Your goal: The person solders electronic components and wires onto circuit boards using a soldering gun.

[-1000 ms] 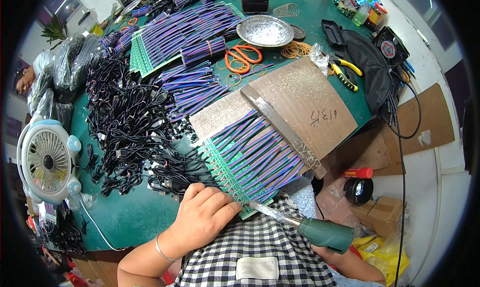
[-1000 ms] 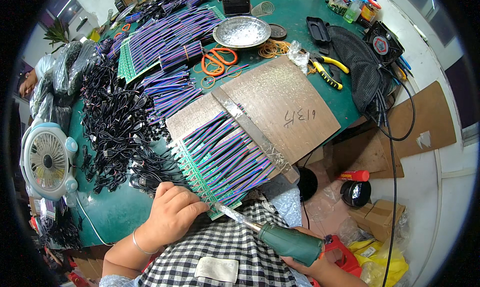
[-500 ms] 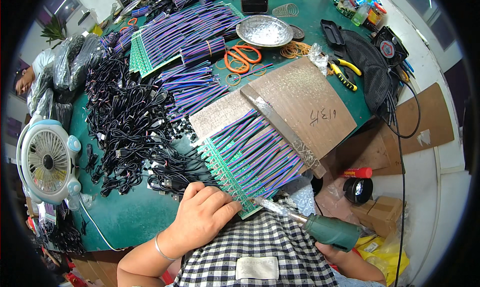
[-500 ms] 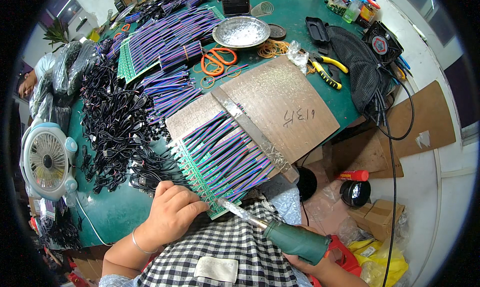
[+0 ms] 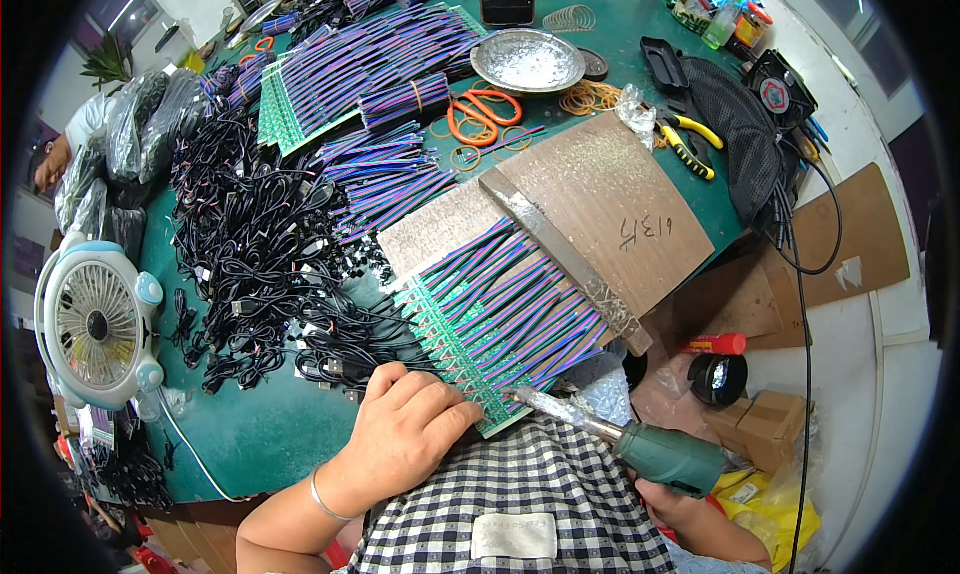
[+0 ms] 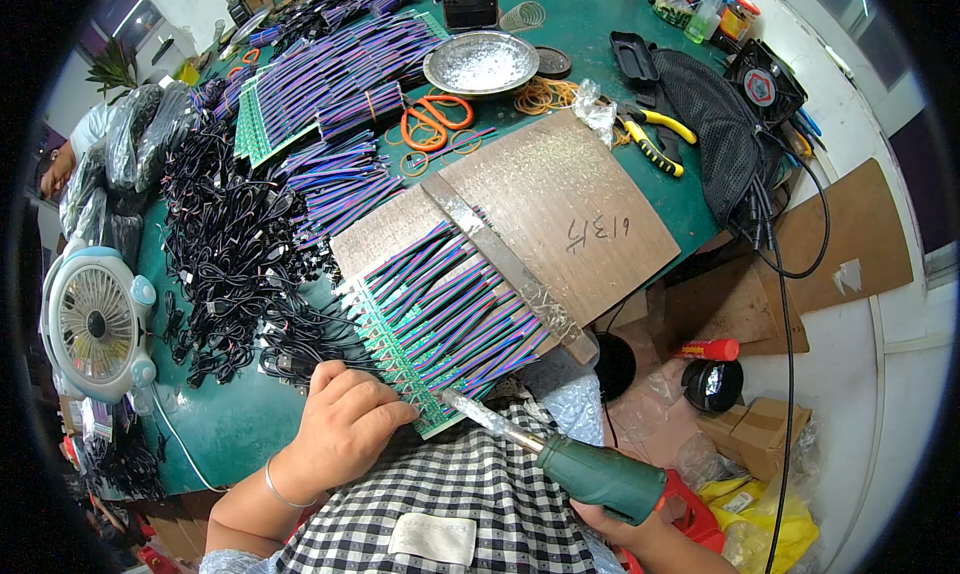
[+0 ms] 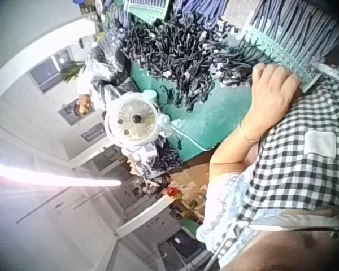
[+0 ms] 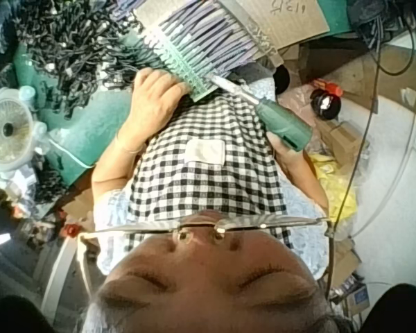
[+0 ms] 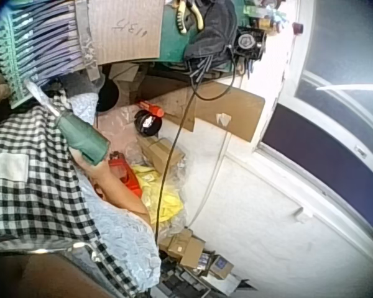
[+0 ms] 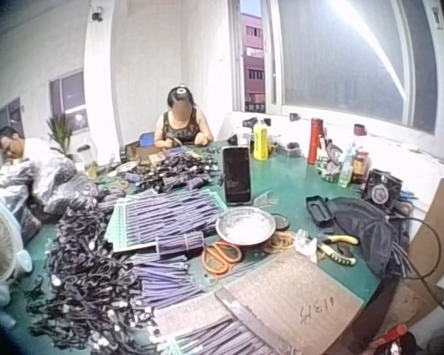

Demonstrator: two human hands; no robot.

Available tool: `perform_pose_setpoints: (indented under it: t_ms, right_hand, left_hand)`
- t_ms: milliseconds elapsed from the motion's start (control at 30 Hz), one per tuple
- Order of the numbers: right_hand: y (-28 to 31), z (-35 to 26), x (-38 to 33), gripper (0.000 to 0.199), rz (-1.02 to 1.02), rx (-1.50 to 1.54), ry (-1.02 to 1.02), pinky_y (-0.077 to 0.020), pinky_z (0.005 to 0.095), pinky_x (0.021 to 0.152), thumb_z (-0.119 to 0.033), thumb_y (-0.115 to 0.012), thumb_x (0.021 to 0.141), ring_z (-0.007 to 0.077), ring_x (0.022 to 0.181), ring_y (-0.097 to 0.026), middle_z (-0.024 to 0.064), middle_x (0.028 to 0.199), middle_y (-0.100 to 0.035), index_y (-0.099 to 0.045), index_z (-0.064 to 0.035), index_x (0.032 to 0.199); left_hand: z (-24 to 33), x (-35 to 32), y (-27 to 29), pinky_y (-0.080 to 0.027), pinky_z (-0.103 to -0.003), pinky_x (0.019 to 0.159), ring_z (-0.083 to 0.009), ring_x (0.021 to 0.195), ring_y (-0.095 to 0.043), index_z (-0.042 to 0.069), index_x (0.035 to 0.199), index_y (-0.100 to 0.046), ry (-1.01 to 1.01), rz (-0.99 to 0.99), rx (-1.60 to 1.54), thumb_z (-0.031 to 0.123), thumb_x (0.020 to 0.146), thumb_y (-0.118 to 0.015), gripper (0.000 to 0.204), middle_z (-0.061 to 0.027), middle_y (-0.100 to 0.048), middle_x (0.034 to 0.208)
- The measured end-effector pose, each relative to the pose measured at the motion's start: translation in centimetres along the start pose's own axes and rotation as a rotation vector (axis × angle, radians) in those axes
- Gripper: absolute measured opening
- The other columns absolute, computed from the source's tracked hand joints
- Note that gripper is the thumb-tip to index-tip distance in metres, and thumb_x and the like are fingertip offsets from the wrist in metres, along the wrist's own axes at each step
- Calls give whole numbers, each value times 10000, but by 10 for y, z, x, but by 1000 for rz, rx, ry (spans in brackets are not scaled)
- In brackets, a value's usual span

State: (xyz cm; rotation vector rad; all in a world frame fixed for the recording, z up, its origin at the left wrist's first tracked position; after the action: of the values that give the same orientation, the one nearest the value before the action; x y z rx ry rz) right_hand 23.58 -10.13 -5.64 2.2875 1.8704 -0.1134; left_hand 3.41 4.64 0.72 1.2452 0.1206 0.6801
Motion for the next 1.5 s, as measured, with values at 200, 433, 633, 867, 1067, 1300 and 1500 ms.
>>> perform_pose_setpoints:
  t_ms: [200,433,633,867,1067,1300,1500]
  right_hand:
    - [1,10,-4,280,-18,11,-18,-497,307,762,-82,-714,764,208,856,-642,96,954,-661,-638,7,1019]
    - [-3,-9,-3,264,-77,-189,135,-500,315,757,-77,-711,762,208,850,-647,102,951,-662,-646,8,1002]
    - [-4,-7,1,255,-125,-175,106,-509,326,729,-118,-712,772,222,819,-656,116,933,-661,-659,1,992]
    - [-5,-3,-2,278,-128,-169,51,-509,323,731,-148,-725,763,222,818,-656,119,924,-663,-665,-3,993]
    - [-4,3,-3,285,-69,-83,5,-510,334,731,-158,-741,741,227,806,-660,126,943,-675,-672,-11,975]
    - [-2,-13,0,271,-89,-250,162,-515,335,726,-140,-745,726,232,801,-669,119,904,-683,-676,-13,955]
    - [3,-8,0,269,-78,-223,126,-513,323,721,-136,-740,726,234,781,-668,113,891,-681,-675,-11,955]
  left_hand:
    - [1,-2,-1,-379,-338,773,-161,812,-550,138,891,-659,-7,-2,1,144,691,-688,203,26,-600,834]
    - [5,-4,-3,-350,-380,765,-183,784,-535,141,798,-614,81,118,71,136,620,-728,211,21,-545,755]
    - [5,-6,-4,-328,-388,741,-199,764,-524,136,723,-583,131,182,93,95,581,-707,193,7,-519,714]
    - [5,-3,-3,-320,-398,751,-201,765,-524,131,707,-577,137,169,92,91,576,-704,187,1,-515,712]
    - [6,-2,-2,-317,-399,755,-203,759,-525,127,706,-575,129,165,103,97,576,-705,186,-2,-511,700]
    - [8,-3,-3,-316,-395,749,-197,748,-525,130,701,-569,133,162,114,96,569,-702,190,4,-508,694]
    - [6,0,-4,-316,-391,751,-192,754,-525,138,699,-568,120,174,119,96,566,-702,193,11,-505,694]
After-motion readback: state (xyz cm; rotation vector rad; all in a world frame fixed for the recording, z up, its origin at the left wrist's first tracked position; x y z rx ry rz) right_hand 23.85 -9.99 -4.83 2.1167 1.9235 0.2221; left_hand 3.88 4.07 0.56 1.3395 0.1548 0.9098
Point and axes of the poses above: each hand's wrist, its own x-axis towards the middle knuckle, its own y-axis out of the back of the hand, z = x × y, the point moved 10 cm from there along x, towards the middle knuckle
